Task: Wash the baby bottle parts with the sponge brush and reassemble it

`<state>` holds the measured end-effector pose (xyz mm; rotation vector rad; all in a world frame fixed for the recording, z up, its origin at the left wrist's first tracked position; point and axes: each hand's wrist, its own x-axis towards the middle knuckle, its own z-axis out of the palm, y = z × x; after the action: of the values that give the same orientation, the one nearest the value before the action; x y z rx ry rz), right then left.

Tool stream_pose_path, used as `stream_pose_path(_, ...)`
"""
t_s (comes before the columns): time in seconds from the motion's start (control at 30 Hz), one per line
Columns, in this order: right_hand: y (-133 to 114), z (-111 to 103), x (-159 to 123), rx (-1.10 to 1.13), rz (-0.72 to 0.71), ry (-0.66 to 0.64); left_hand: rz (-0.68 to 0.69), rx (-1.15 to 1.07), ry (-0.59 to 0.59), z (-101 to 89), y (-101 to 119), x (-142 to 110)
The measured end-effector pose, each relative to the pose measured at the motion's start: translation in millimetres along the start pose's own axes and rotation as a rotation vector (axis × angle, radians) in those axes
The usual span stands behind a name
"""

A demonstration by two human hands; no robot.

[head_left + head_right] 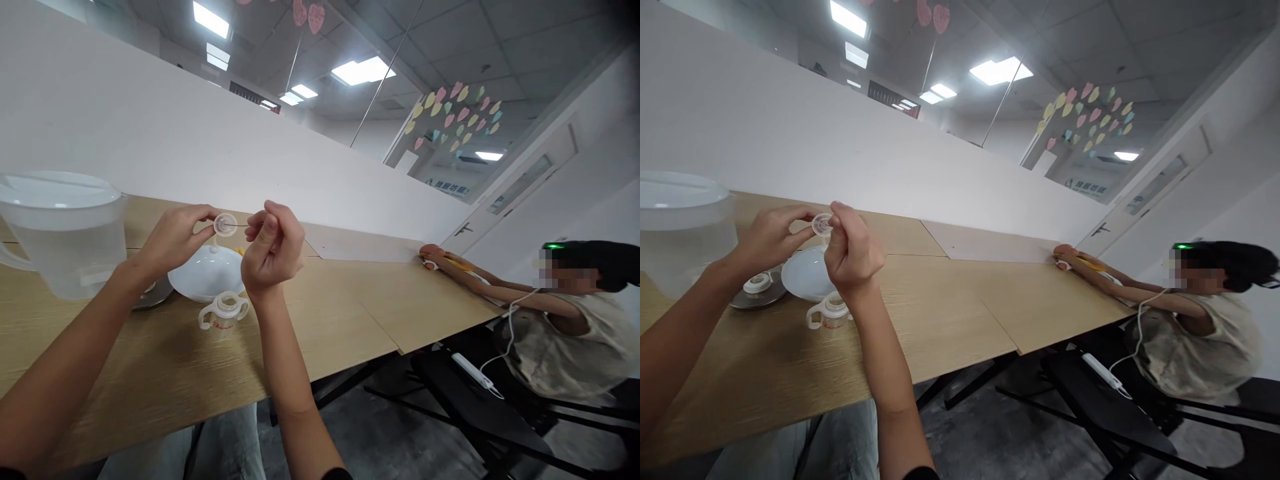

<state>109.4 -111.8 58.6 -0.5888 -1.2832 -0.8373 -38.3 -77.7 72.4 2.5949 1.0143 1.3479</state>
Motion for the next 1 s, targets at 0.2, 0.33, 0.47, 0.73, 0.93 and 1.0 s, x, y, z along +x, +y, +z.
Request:
stream_pose_path(0.2, 0.8, 5.1, -0.8, 0.033, 0.080, -0.061, -0.028, -0.100, 0.024, -3.8, 6.5, -1.7)
stream_pose_path(0.33, -1.2, 12.9, 0.7, 0.012, 0.105, -0.122, -0.040, -0.093, 0.016, -3.0, 8.9, -2.4)
stream_pose_path(0.47, -3.8, 11.5, 9.2, -0.015, 0.074, -0.185, -0.036, -0.092, 0.010, -1.2, 8.5, -2.1)
stream_pose_path(0.73, 4.5, 9.3, 9.5, -0.001, 0.220, -0.310, -0.078, -0.237, 0.033, -1.6, 10.1, -1.5)
stream_pose_path(0.93, 12.9, 8.7, 9.9, -0.054, 0.185, -0.346, -0.058, -0.208, 0.037, -2.7, 6.8, -0.6)
stream_pose_path(1.0, 14.3, -0.8, 17.0, -0.057, 0.166, -0.279, -0.076, -0.202, 0.020, 0.2, 3.1, 0.6)
